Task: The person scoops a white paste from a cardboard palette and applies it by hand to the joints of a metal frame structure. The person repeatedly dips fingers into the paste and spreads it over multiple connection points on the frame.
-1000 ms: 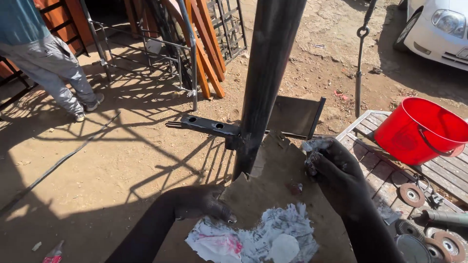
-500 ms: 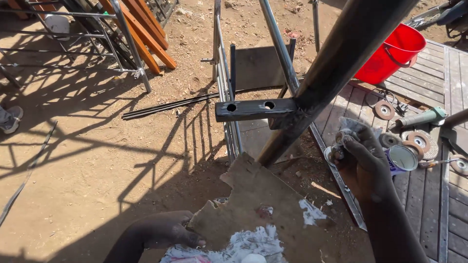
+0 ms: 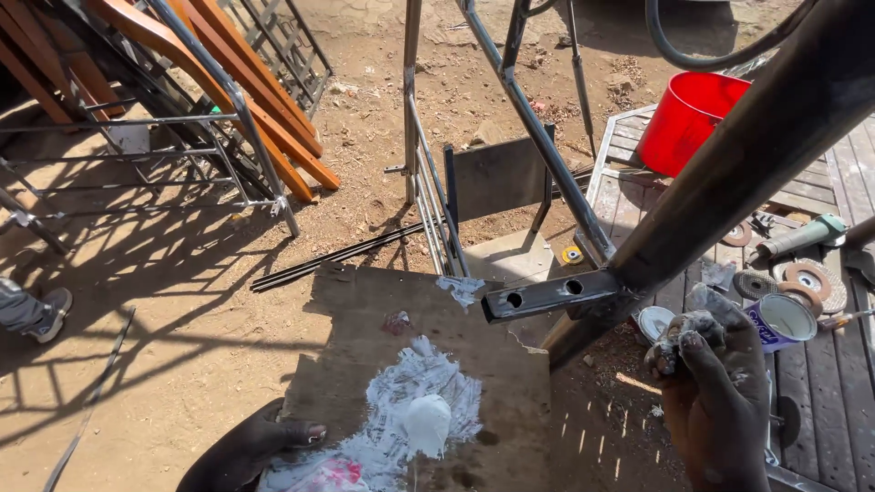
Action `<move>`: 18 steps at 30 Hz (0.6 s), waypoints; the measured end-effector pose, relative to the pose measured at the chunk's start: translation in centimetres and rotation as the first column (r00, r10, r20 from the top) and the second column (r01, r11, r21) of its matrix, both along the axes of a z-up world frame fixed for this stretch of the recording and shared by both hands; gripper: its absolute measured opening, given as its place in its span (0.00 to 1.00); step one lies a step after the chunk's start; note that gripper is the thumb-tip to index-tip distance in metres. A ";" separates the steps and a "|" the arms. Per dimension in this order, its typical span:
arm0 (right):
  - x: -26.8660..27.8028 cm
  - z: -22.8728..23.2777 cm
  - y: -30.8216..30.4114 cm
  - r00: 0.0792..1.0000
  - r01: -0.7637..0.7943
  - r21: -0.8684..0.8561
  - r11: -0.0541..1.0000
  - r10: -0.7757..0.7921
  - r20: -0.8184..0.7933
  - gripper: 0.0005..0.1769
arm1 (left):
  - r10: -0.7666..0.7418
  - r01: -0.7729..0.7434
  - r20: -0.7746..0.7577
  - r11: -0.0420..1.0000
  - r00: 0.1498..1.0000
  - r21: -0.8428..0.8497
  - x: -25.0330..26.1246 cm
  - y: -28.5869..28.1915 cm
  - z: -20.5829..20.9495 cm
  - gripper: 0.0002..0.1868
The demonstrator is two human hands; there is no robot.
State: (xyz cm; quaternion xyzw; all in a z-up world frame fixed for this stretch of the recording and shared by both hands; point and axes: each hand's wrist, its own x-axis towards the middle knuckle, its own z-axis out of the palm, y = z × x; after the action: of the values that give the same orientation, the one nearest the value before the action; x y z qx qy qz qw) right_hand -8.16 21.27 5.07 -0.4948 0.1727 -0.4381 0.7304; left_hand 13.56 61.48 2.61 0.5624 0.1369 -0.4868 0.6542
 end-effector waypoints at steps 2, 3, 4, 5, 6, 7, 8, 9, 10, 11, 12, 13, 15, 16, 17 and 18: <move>1.1 0.5 1.4 0.996 0.078 -0.007 0.997 -0.078 0.034 0.24 | -0.065 0.065 0.032 0.998 0.997 -0.001 3.3 -1.2 0.0 0.32; 1.9 0.9 2.1 0.990 0.136 -0.009 0.991 -0.135 0.050 0.21 | -0.110 0.110 0.044 0.994 0.993 0.003 5.1 -1.8 0.2 0.30; 2.4 0.6 2.6 0.986 0.161 -0.003 0.987 -0.160 0.055 0.21 | -0.136 0.135 0.049 0.991 0.990 0.009 5.9 -2.3 0.9 0.30; 2.6 0.0 3.5 0.972 0.224 -0.008 0.975 -0.223 0.073 0.20 | -0.113 0.111 0.061 0.993 0.992 0.028 6.8 -2.6 1.7 0.29; 2.8 -0.5 4.5 0.955 0.286 -0.013 0.958 -0.284 0.090 0.20 | -0.090 0.087 0.073 0.995 0.993 0.045 7.5 -3.0 2.4 0.28; 3.4 -0.7 5.6 0.942 0.330 -0.004 0.944 -0.329 0.072 0.20 | -0.136 0.133 0.057 0.989 0.989 0.057 8.6 -3.0 1.8 0.28; 3.9 -0.8 6.6 0.938 0.340 0.028 0.940 -0.342 0.057 0.22 | -0.118 0.106 0.101 0.988 0.988 0.112 9.7 -3.1 1.2 0.26; 4.2 -0.6 7.2 0.934 0.351 0.051 0.935 -0.353 0.053 0.24 | -0.100 0.077 0.154 0.986 0.983 0.151 10.5 -3.5 0.7 0.24; 4.0 -0.4 8.3 0.917 0.394 0.049 0.918 -0.396 0.045 0.24 | -0.145 0.123 0.145 0.981 0.979 0.152 11.2 -3.7 -0.8 0.24; 4.6 -0.1 9.6 0.911 0.410 0.032 0.911 -0.411 0.036 0.23 | -0.186 0.164 0.198 0.979 0.962 0.125 12.7 -3.9 -2.0 0.24; 5.2 0.3 10.8 0.904 0.426 0.014 0.904 -0.427 0.027 0.22 | -0.224 0.206 0.251 0.974 0.942 0.097 14.2 -4.1 -3.2 0.24; 5.3 0.1 11.8 0.881 0.472 0.017 0.882 -0.472 0.031 0.22 | -0.272 0.255 0.255 0.962 0.928 0.099 14.3 -5.3 -1.9 0.24; 5.7 -0.3 13.9 0.862 0.503 0.014 0.864 -0.501 -0.081 0.31 | -0.261 0.226 0.148 0.950 0.954 0.215 14.2 -7.8 0.6 0.25; 6.3 -0.3 14.9 0.831 0.553 0.014 0.833 -0.551 -0.079 0.31 | -0.317 0.282 0.149 0.935 0.937 0.214 16.5 -8.2 -2.1 0.25; 6.7 -0.4 16.0 0.837 0.548 0.101 0.831 -0.541 -0.087 0.31 | -0.366 0.327 0.184 0.921 0.912 0.210 18.4 -8.6 -5.1 0.26; 7.1 -0.5 17.1 0.843 0.538 0.187 0.822 -0.531 -0.088 0.32 | -0.413 0.372 0.220 0.905 0.884 0.206 20.3 -9.2 -8.1 0.27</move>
State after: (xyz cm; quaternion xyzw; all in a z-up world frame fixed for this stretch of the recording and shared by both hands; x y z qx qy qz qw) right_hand -1.01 38.33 4.55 -0.3557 0.3602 -0.5970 0.6224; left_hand 33.88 52.32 -5.47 0.6868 -0.0283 -0.5195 0.5075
